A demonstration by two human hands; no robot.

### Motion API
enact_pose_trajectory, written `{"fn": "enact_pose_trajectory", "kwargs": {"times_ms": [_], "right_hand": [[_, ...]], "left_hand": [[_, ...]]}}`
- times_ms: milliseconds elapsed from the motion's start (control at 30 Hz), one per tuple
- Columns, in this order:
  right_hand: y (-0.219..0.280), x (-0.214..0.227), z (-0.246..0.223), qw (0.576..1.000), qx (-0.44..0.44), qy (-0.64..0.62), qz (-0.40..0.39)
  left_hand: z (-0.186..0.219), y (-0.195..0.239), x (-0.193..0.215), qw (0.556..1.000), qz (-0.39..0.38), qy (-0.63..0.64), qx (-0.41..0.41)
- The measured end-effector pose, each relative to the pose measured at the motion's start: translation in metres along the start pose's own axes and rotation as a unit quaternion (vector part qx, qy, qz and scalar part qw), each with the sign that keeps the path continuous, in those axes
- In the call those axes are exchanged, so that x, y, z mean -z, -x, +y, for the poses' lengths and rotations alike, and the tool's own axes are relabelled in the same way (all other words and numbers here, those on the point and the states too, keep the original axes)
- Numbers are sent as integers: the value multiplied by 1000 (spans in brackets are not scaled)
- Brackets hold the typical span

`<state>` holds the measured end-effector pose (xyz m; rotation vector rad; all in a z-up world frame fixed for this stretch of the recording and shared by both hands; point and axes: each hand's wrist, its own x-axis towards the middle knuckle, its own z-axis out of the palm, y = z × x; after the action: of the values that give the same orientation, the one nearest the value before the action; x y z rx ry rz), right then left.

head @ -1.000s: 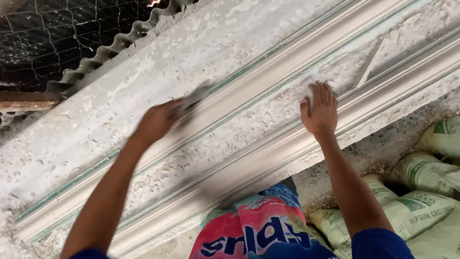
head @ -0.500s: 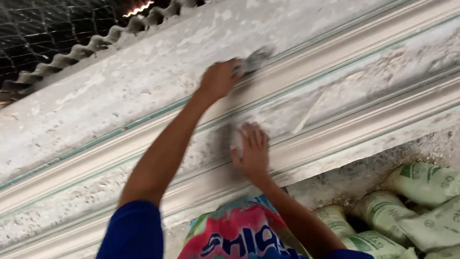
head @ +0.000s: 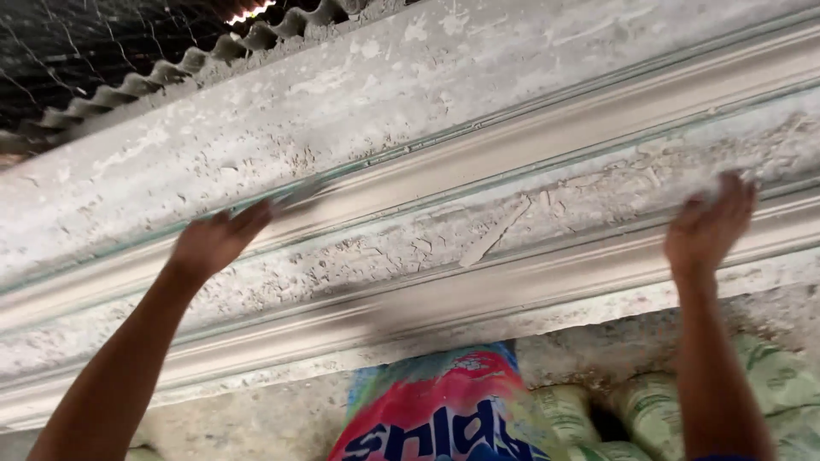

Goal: Cleaning excess material from a decorative plaster molding using a hand scraper

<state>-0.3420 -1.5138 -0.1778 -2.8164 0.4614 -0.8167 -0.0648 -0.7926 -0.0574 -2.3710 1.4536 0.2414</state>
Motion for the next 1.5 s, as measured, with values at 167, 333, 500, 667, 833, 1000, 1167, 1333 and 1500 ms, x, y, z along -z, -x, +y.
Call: {"fn": "enact_pose_trajectory", "kwargs": {"times_ms": [167, 333, 500, 667, 833, 1000, 1167, 1333, 1500], "right_hand": [[-4, 10, -22, 998, -44, -41, -13], [-10, 10, -11, 999, -6, -37, -11], [-2, 6, -2, 998, 0, -55, 24], [-8, 6, -8, 989, -119, -60, -59], [7, -3, -1, 996, -79, -30, -29], [-1, -11, 9, 999, -18, 0, -41], [-2, 6, 6, 997, -1, -16, -76], [0, 18, 5, 980, -54, -86, -171], [-9, 12, 103, 929, -22, -311, -201]], "left_hand": [[4, -18, 6, 993, 97, -48, -51], [135, -298, 74, 994, 67, 49, -74], [248, -510, 109, 920, 369, 84, -103], [185, -463, 137, 966, 108, 215, -98], [77, -255, 108, 950, 36, 309, 34], [81, -196, 89, 897, 13, 372, 237], [153, -365, 108, 889, 109, 429, 116], [264, -576, 182, 923, 129, 359, 57], [285, -590, 224, 911, 80, 404, 29]]}}
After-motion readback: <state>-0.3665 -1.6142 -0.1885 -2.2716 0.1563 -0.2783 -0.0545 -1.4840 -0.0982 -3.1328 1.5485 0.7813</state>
